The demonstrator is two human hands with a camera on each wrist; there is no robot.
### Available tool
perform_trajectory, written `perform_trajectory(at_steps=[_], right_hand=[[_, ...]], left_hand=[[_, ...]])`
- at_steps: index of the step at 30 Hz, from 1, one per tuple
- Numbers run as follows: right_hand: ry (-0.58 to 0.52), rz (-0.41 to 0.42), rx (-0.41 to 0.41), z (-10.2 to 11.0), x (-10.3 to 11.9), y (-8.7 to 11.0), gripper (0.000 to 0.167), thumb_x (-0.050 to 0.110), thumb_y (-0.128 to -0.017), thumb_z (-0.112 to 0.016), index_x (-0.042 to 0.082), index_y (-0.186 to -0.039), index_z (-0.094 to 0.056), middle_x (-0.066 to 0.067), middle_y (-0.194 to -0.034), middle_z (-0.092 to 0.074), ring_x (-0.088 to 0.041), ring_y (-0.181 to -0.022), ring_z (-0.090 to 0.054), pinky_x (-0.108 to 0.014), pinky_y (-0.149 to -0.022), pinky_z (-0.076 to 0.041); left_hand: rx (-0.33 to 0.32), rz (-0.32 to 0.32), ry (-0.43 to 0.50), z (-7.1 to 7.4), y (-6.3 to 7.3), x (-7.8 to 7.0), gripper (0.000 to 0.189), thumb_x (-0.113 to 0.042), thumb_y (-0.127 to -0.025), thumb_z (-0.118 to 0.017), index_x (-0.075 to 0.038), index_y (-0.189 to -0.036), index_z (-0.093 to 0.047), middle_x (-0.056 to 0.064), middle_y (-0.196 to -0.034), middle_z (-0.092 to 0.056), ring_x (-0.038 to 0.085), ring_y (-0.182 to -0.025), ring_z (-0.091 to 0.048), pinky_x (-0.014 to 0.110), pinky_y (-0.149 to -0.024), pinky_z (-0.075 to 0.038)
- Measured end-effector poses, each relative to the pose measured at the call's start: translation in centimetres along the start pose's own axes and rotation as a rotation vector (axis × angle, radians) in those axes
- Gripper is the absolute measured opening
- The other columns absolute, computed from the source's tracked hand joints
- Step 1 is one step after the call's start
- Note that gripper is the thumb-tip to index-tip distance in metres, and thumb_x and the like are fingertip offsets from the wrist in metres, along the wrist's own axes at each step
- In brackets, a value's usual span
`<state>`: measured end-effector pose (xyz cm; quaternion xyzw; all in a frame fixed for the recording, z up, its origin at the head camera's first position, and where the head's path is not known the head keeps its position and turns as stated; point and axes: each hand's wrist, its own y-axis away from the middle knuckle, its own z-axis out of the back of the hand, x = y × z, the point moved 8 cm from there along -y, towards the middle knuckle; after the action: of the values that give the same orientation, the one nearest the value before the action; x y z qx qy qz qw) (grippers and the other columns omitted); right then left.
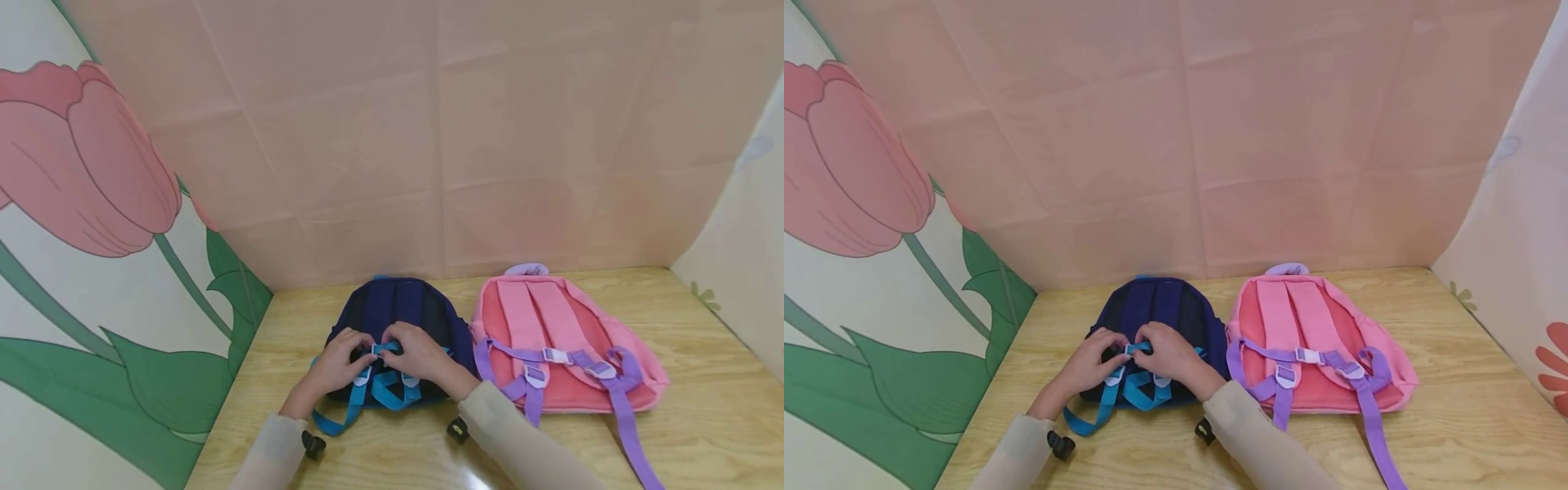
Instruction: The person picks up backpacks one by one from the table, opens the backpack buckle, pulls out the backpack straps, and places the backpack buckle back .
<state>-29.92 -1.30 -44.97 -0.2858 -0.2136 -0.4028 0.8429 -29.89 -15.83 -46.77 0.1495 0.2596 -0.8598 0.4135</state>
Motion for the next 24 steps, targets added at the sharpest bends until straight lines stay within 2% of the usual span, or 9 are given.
perform_trajectory(at_steps=[4,11,17,24], right_hand=[[-0.033,-0.016,0.023,-0.21,-0.04,0.03,0.010,0.017,-0.093,-0.070,0.014,-0.100,-0.065,0.002,-0.095,-0.062,-0.013,-0.082,-0.057,-0.029,-0.074,-0.051],[-0.019,-0.012,0.032,-0.39,0.02,0.04,0.019,0.018,-0.095,-0.067,0.010,-0.111,-0.070,-0.005,-0.111,-0.068,-0.020,-0.099,-0.062,-0.039,-0.089,-0.053],[-0.002,-0.010,0.023,-0.42,-0.06,0.09,0.017,0.026,-0.097,-0.070,0.013,-0.107,-0.070,-0.002,-0.107,-0.069,-0.018,-0.097,-0.062,-0.037,-0.086,-0.053],[-0.018,-0.008,-0.008,0.12,-0.02,0.25,0.013,0.025,-0.097,-0.070,0.014,-0.103,-0.070,-0.001,-0.104,-0.069,-0.018,-0.095,-0.062,-0.037,-0.084,-0.053]], left_hand=[[-0.009,-0.016,-0.006,-0.06,-0.06,-0.17,0.018,-0.029,-0.098,-0.069,-0.017,-0.111,-0.069,-0.007,-0.104,-0.066,0.009,-0.092,-0.053,0.028,-0.079,-0.050],[-0.019,-0.026,0.002,0.11,-0.01,-0.37,0.018,-0.028,-0.098,-0.069,-0.016,-0.111,-0.069,-0.006,-0.104,-0.066,0.011,-0.091,-0.054,0.029,-0.078,-0.050],[-0.014,-0.008,0.007,0.24,0.00,-0.26,0.017,-0.027,-0.097,-0.070,-0.017,-0.112,-0.069,-0.007,-0.104,-0.066,0.010,-0.092,-0.054,0.031,-0.078,-0.050],[-0.014,-0.011,-0.005,0.27,-0.01,-0.23,0.017,-0.028,-0.098,-0.069,-0.018,-0.111,-0.069,-0.007,-0.105,-0.066,0.010,-0.093,-0.054,0.030,-0.080,-0.051]])
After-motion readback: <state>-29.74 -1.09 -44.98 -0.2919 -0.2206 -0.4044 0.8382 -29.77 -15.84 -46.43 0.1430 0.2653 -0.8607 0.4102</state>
